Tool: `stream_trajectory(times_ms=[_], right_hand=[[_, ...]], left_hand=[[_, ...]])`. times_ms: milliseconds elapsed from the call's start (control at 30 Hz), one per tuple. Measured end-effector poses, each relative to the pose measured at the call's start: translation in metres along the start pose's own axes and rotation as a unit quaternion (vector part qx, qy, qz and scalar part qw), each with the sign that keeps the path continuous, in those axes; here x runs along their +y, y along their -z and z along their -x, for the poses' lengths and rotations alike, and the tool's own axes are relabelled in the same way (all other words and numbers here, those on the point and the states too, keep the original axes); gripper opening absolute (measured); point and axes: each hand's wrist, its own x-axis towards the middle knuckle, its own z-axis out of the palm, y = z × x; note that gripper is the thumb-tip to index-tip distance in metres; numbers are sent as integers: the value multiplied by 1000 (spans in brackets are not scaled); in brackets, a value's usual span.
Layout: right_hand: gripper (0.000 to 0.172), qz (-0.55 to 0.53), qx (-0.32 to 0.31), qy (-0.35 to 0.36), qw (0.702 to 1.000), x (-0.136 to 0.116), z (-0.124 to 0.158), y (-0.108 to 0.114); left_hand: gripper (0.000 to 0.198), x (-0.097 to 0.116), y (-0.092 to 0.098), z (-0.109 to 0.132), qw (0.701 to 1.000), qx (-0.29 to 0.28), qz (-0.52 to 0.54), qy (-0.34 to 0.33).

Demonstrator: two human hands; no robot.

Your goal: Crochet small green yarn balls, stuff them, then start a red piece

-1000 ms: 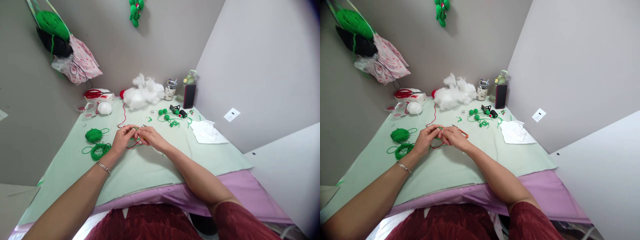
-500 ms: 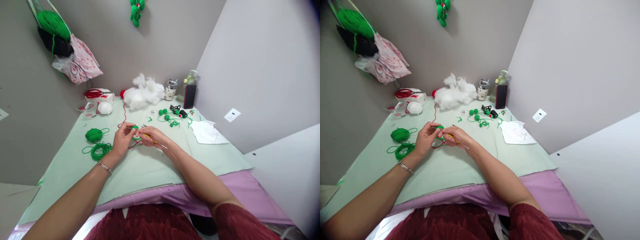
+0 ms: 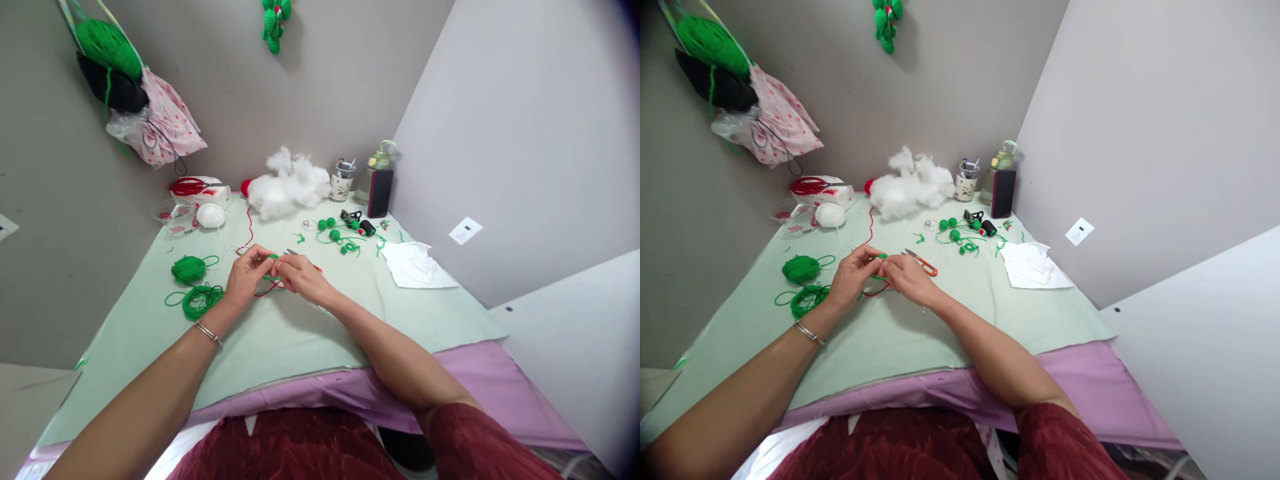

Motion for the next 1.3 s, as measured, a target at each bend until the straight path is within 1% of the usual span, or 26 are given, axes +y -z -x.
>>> stream_trajectory(times_ms=[133, 233, 300, 400, 533, 600, 633, 667, 733, 800, 833, 900, 967, 1033, 1100, 1167, 1200, 1233, 1267, 1300], right_hand=[[27, 57, 28, 25, 998, 1, 3, -8], [27, 65, 21, 28, 997, 3, 2, -10], [25, 55, -6, 18, 998, 4, -2, -8], [27, 38, -71, -8, 997, 5, -8, -2], [32, 60, -163, -33, 984, 2, -8, 2], [32, 92, -172, -37, 980, 1, -5, 4], [31, 112, -157, -36, 981, 1, -4, 6], [29, 136, -126, -35, 982, 1, -4, 10], [24, 189, -27, -30, 981, 4, -6, 23], [19, 238, 86, -32, 967, 8, -10, 42], [17, 256, 126, -34, 958, 10, -12, 51], [15, 278, 182, -30, 943, 14, -15, 63], [19, 282, 197, -11, 939, 17, -17, 63], [30, 266, 170, 18, 949, 20, -17, 51], [37, 234, 106, 45, 965, 22, -16, 33], [32, 199, 33, 61, 978, 24, -16, 18], [30, 185, 7, 64, 981, 25, -15, 13], [30, 173, -9, 67, 983, 26, -15, 10], [32, 163, -11, 71, 984, 26, -15, 9], [34, 153, 2, 78, 985, 24, -15, 10]], left_hand=[[10, 1, 1, -3, 1000, -3, 11, 11], [10, -1, 1, -3, 1000, 9, 11, 10], [10, -2, 0, -2, 1000, 22, 9, 6], [11, -4, 0, -1, 999, 52, 2, 0], [17, -8, 8, -5, 995, 104, 0, -4], [21, -10, 14, -9, 993, 121, 15, 1], [25, -10, 16, -11, 992, 123, 27, 9], [29, -10, 18, -12, 992, 119, 40, 18], [37, -9, 19, -13, 992, 103, 67, 40], [39, -7, 18, -13, 991, 87, 89, 58], [38, -5, 17, -13, 990, 81, 98, 64], [35, -3, 15, -12, 988, 76, 111, 72], [33, 0, 12, -10, 987, 74, 121, 74], [33, 3, 8, -8, 987, 67, 126, 75], [32, 7, 4, -5, 987, 51, 130, 77], [32, 9, 0, -3, 987, 36, 134, 80], [31, 10, 0, -3, 987, 35, 135, 80], [31, 10, 0, -3, 987, 38, 137, 80], [31, 10, 0, -3, 986, 45, 138, 80], [31, 9, 1, -4, 986, 53, 139, 80]])
